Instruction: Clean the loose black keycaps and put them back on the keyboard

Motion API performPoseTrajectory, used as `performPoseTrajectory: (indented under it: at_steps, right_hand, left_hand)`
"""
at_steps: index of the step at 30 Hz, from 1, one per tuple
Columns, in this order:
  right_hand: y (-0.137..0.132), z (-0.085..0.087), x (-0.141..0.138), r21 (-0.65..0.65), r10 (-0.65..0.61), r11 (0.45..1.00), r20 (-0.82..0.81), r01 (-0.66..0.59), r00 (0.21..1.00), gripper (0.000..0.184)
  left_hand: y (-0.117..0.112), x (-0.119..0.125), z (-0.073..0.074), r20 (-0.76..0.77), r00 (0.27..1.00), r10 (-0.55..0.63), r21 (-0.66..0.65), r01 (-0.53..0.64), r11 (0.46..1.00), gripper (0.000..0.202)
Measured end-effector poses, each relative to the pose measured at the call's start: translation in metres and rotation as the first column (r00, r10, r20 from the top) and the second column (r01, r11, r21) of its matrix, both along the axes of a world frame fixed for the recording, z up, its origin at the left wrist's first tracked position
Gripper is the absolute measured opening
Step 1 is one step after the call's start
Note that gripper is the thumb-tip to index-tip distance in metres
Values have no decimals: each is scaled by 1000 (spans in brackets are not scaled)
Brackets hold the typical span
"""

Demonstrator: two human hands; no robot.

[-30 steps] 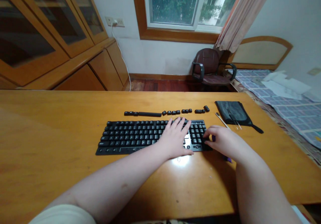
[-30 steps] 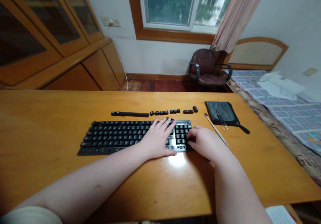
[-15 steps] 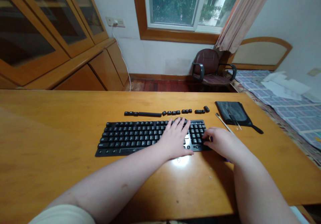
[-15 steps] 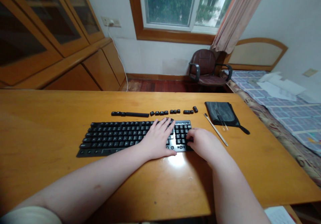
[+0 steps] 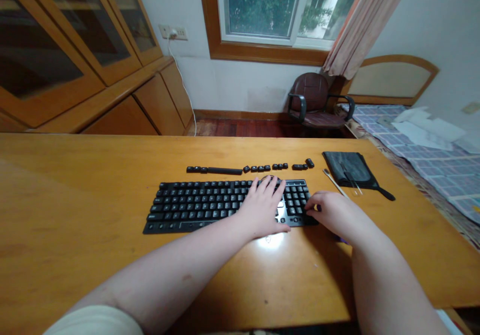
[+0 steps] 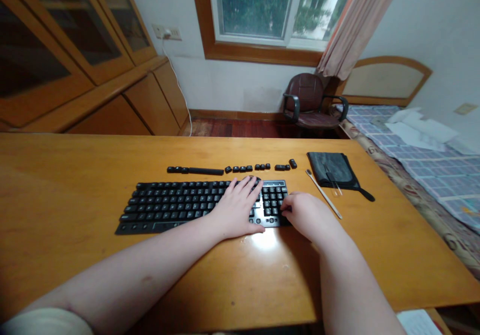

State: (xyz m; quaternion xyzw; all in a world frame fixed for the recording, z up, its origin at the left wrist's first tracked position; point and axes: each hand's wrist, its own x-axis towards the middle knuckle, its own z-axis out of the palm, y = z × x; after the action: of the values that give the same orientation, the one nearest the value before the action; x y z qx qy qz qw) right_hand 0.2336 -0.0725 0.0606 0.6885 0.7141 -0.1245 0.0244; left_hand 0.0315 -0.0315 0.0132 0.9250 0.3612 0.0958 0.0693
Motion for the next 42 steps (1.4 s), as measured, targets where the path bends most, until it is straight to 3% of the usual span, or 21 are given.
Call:
performPoseTrajectory:
  at_steps: [6, 14, 27, 37, 42]
  right_hand:
    - [1, -4, 7, 36, 52, 998, -92, -49, 994, 22]
    - [0, -2, 6, -15, 37, 999, -80, -38, 996, 24]
    - [2, 1, -2, -30, -21, 999, -9, 21, 1000, 13]
    - [3, -3, -11, -80, -133, 987, 54, 137, 990, 14]
    - [5, -2, -8, -111, -114, 988, -17, 111, 993, 12]
  left_hand:
    - [0, -1, 1, -9, 1000, -4, 8, 4, 1000, 109]
    - [0, 0, 1, -26, 1000, -5, 2, 5, 1000, 109]
    - [-1, 0, 4, -43, 999, -7, -8, 7, 1000, 108]
    - [-1, 1, 1, -34, 999, 5, 17, -5, 1000, 108]
    - [-1, 1, 1, -19, 1000, 3, 9, -2, 1000, 108]
